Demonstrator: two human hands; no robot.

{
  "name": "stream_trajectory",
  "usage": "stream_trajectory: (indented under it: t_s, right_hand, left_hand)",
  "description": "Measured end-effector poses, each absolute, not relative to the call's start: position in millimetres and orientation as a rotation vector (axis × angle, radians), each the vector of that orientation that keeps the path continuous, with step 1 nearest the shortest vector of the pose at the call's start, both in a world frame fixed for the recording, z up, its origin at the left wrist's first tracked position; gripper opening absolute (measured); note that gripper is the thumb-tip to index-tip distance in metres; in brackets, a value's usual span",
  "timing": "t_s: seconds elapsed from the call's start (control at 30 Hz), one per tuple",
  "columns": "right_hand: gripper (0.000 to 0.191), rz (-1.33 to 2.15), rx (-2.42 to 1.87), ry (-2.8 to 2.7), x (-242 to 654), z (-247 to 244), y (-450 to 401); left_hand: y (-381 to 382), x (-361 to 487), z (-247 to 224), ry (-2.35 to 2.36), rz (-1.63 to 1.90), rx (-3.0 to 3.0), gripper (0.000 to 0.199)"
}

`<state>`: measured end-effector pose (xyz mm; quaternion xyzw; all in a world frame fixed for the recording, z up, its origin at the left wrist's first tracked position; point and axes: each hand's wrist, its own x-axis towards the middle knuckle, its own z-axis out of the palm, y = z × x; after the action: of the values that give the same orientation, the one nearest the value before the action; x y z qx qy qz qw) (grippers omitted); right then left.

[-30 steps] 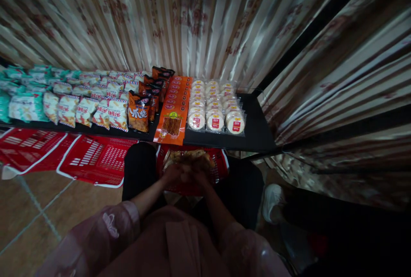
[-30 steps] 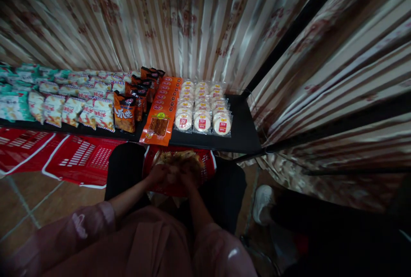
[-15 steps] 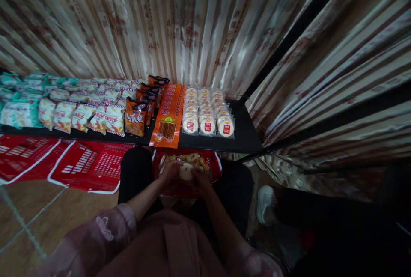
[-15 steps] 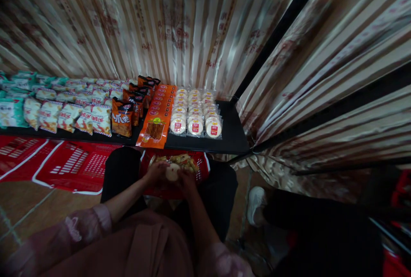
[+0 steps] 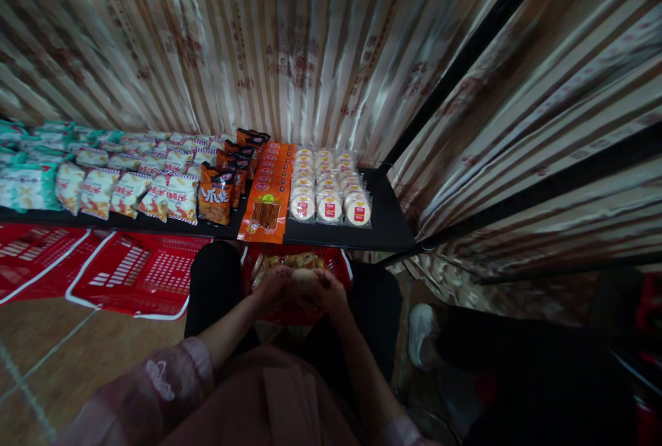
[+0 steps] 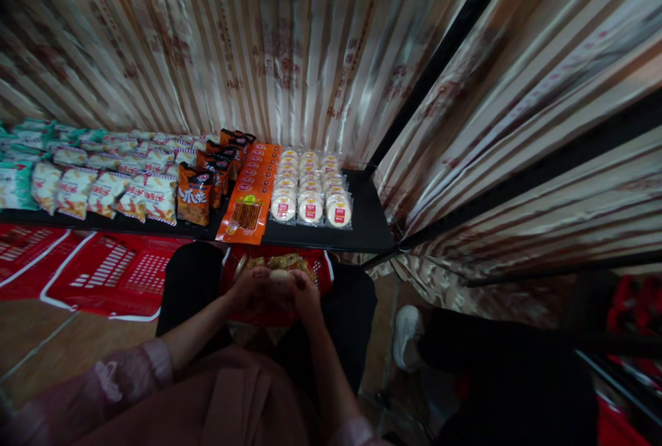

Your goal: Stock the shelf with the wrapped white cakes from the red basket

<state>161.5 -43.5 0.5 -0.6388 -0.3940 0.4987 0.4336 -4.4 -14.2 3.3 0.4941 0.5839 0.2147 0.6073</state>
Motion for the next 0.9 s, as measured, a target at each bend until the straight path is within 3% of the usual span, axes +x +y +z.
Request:
stream_trajectory:
  t_s: [0.27,0.57,0.9]
  right_hand:
    - [0.027,0.939,-1.666,-1.192,167.7,4.0,-54.5]
    - [0.042,1.413,-1.359,-0.555,157.6,27.2,-65.4]
    - [0.046,1.476,-1.180,-0.263,155.9,56.7,-62.3]
  left_hand:
    - [-22.9,-6.4,12.5,1.382,0.576,1.118,0.021]
    - [-30.5,1.1,15.5,1.184,0.928,1.218,0.007]
    - [-40.2,7.8,42.5,1.312,1.019,1.743,0.011]
